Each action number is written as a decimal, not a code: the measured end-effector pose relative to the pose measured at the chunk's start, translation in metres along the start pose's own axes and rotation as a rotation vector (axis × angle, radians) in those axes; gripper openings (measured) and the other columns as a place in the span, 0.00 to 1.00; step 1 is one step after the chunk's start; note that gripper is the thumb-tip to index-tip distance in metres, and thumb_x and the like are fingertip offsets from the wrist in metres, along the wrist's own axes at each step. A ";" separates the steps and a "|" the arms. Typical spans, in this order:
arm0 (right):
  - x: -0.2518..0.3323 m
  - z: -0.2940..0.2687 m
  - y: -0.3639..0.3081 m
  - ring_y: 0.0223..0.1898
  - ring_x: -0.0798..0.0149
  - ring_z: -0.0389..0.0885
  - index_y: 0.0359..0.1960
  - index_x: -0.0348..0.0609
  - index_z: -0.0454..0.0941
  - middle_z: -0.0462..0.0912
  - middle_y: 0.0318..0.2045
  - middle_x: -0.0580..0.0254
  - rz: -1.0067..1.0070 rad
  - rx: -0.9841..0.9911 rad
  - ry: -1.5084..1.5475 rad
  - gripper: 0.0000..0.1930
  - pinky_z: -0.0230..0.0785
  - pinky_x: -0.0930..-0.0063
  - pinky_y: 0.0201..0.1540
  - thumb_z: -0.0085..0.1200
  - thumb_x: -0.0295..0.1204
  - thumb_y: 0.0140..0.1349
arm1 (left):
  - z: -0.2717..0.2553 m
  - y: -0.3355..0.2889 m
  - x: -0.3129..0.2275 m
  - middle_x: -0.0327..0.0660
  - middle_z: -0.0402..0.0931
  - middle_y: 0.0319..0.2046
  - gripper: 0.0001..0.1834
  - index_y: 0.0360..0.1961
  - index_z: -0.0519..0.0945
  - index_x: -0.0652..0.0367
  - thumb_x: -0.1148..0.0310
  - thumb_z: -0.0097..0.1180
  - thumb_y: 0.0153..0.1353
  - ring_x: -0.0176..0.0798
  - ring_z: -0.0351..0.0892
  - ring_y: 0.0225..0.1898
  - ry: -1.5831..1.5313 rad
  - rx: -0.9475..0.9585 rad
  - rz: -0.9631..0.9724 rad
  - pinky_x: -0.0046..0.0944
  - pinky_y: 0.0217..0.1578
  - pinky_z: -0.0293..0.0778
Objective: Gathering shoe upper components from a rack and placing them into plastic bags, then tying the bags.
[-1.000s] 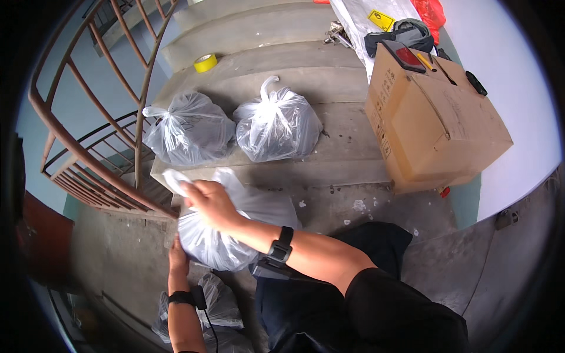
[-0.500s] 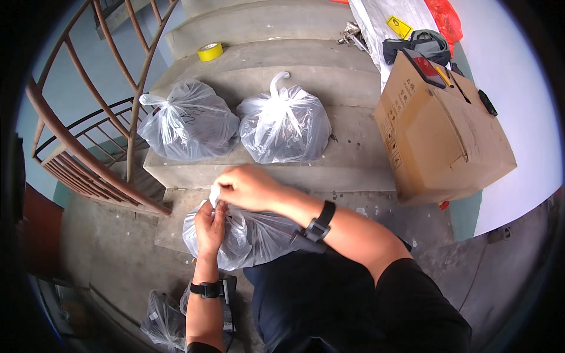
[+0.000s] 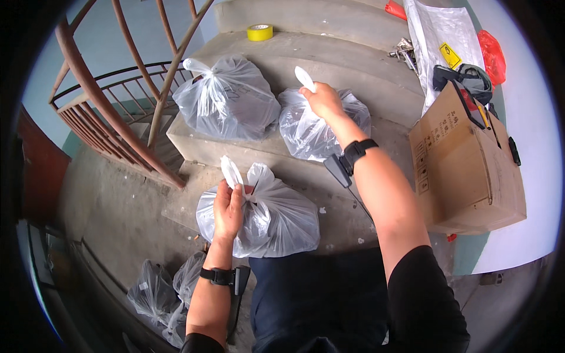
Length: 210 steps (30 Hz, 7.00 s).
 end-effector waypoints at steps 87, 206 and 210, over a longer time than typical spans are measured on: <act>0.000 -0.062 -0.319 0.53 0.56 0.82 0.60 0.35 0.76 0.81 0.55 0.53 0.112 0.340 0.756 0.18 0.76 0.66 0.52 0.42 0.27 0.72 | 0.018 -0.020 -0.002 0.32 0.78 0.29 0.12 0.41 0.81 0.63 0.64 0.53 0.70 0.26 0.72 0.33 -0.077 0.162 -0.073 0.30 0.36 0.68; 0.049 0.135 -0.267 0.38 0.56 0.79 0.35 0.47 0.87 0.82 0.32 0.64 -0.714 0.262 -0.040 0.08 0.72 0.61 0.41 0.60 0.30 0.55 | -0.002 -0.017 -0.072 0.44 0.73 0.32 0.05 0.28 0.76 0.62 0.79 0.54 0.47 0.48 0.80 0.36 1.134 0.781 0.722 0.44 0.34 0.78; 0.014 0.129 -0.237 0.32 0.72 0.84 0.46 0.41 0.85 0.87 0.33 0.59 -0.186 0.421 0.543 0.12 0.74 0.75 0.34 0.52 0.28 0.66 | -0.012 -0.025 -0.068 0.38 0.74 0.35 0.05 0.31 0.77 0.58 0.73 0.56 0.51 0.41 0.80 0.35 1.273 0.592 0.823 0.40 0.33 0.78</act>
Point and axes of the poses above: each hand's wrist, its own y-axis towards the middle knuckle, its own z-axis out of the palm, x = y × z, the point moved 6 cm from there along y, towards the middle knuckle
